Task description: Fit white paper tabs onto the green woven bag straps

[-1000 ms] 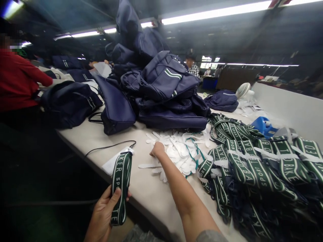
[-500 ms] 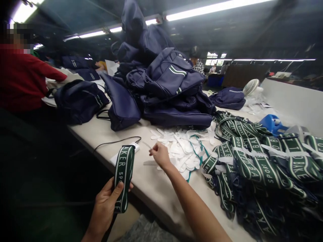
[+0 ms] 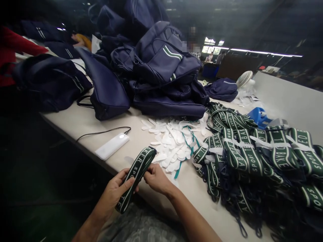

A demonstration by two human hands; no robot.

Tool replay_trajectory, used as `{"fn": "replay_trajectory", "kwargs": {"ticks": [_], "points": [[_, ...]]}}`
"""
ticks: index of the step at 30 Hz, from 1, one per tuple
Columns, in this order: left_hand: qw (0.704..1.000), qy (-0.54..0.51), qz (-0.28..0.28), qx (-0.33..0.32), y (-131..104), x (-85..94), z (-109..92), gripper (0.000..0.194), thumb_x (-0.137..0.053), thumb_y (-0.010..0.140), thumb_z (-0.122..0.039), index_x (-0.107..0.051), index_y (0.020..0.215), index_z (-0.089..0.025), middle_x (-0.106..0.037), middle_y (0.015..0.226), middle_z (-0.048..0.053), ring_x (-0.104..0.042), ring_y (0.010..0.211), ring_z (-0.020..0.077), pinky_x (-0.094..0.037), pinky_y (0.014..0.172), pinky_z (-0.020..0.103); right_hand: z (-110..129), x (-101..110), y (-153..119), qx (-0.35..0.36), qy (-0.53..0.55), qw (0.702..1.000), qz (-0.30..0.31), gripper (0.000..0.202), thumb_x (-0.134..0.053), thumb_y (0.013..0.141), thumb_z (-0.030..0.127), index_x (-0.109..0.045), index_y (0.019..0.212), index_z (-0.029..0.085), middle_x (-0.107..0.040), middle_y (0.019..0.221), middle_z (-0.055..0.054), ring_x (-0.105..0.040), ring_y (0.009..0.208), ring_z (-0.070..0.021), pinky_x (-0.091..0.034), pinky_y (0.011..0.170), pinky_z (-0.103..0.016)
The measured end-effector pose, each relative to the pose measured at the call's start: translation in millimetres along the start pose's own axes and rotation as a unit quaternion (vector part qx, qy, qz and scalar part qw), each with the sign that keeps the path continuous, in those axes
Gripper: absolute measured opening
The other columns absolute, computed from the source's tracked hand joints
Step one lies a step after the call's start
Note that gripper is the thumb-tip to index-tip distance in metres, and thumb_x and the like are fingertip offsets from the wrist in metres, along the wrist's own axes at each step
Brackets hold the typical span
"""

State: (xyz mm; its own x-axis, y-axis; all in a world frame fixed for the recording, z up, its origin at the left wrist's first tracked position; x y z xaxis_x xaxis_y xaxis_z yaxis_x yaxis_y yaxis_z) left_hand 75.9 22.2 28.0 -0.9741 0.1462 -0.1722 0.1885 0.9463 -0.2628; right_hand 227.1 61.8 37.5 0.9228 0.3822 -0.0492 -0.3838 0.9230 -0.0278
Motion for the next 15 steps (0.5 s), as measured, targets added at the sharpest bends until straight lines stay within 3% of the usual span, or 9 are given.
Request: {"fn": "replay_trajectory", "kwargs": {"ticks": [3, 5, 7, 11, 13, 15], "points": [[0.999, -0.014, 0.02, 0.032, 1.5, 3.6, 1.5, 0.044, -0.072, 0.081, -0.045, -0.052, 0.11, -0.018, -0.068, 0.076, 0.001, -0.061, 0.062, 0.0147, -0.047, 0.055, 0.022, 8.4, -5.9, -9.0, 0.014, 0.032, 0.995, 0.09, 0.015, -0.063, 0.08, 0.026, -0.074, 0.085, 0.017, -0.064, 0.071, 0.001, -0.06, 0.077, -0.017, -0.047, 0.08, -0.03], [0.999, 0.001, 0.028, 0.04, 1.7, 5.5, 3.1, 0.05, -0.073, 0.08, -0.045, -0.049, 0.116, -0.019, -0.071, 0.088, 0.004, -0.062, 0.062, 0.0154, -0.048, 0.054, 0.024, 7.9, -12.2, -12.3, -0.001, 0.079, 0.988, 0.129, 0.034, -0.071, 0.079, 0.031, -0.071, 0.11, 0.018, -0.069, 0.088, -0.002, -0.062, 0.087, -0.0197, -0.046, 0.091, -0.035], [0.999, 0.038, 0.02, 0.021, 1.6, 7.2, 5.3, 0.056, -0.074, 0.079, -0.044, -0.049, 0.123, -0.019, -0.071, 0.105, 0.009, -0.066, 0.074, 0.019, -0.053, 0.064, 0.028, 0.1, -18.1, -12.2, -0.036, 0.133, 0.985, 0.105, 0.052, -0.077, 0.077, 0.038, -0.065, 0.123, 0.018, -0.07, 0.094, -0.004, -0.063, 0.082, -0.0198, -0.05, 0.083, -0.035], [0.99, 0.124, -0.037, -0.058, -1.3, 8.9, 9.6, 0.05, -0.073, 0.081, -0.04, -0.059, 0.124, -0.02, -0.066, 0.127, 0.01, -0.058, 0.12, 0.0269, -0.044, 0.104, 0.036, -16.1, -27.7, -10.8, -0.05, 0.219, 0.974, -0.003, 0.041, -0.078, 0.076, 0.045, -0.073, 0.103, 0.014, -0.07, 0.084, -0.006, -0.062, 0.075, -0.0181, -0.051, 0.073, -0.029], [0.994, 0.093, -0.031, -0.057, -3.6, 6.1, 11.6, 0.049, -0.07, 0.083, -0.042, -0.059, 0.127, -0.021, -0.066, 0.127, 0.009, -0.061, 0.115, 0.0259, -0.048, 0.099, 0.034, -16.8, -30.5, -12.0, -0.056, 0.253, 0.966, 0.006, 0.039, -0.076, 0.077, 0.045, -0.074, 0.099, 0.013, -0.068, 0.08, -0.006, -0.06, 0.067, -0.0161, -0.05, 0.064, -0.026], [0.999, 0.032, -0.007, -0.03, -5.3, 1.6, 11.5, 0.053, -0.065, 0.087, -0.045, -0.055, 0.134, -0.024, -0.069, 0.122, 0.008, -0.069, 0.089, 0.0212, -0.055, 0.077, 0.03, -11.9, -27.4, -13.7, -0.064, 0.265, 0.961, 0.037, 0.04, -0.077, 0.076, 0.045, -0.074, 0.1, 0.013, -0.068, 0.078, -0.006, -0.058, 0.064, -0.0155, -0.048, 0.058, -0.025]]}}
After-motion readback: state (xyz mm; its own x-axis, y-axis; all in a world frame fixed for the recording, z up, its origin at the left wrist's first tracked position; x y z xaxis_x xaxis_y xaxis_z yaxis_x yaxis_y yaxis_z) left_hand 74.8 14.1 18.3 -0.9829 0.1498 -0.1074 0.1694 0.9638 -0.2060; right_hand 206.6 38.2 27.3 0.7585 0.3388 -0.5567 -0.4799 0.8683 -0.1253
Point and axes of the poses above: each hand's wrist, its own y-axis towards the middle knuckle, its own x-axis out of the back of the hand, z = x × y, the point moved 4 cm from there along y, towards the middle knuckle
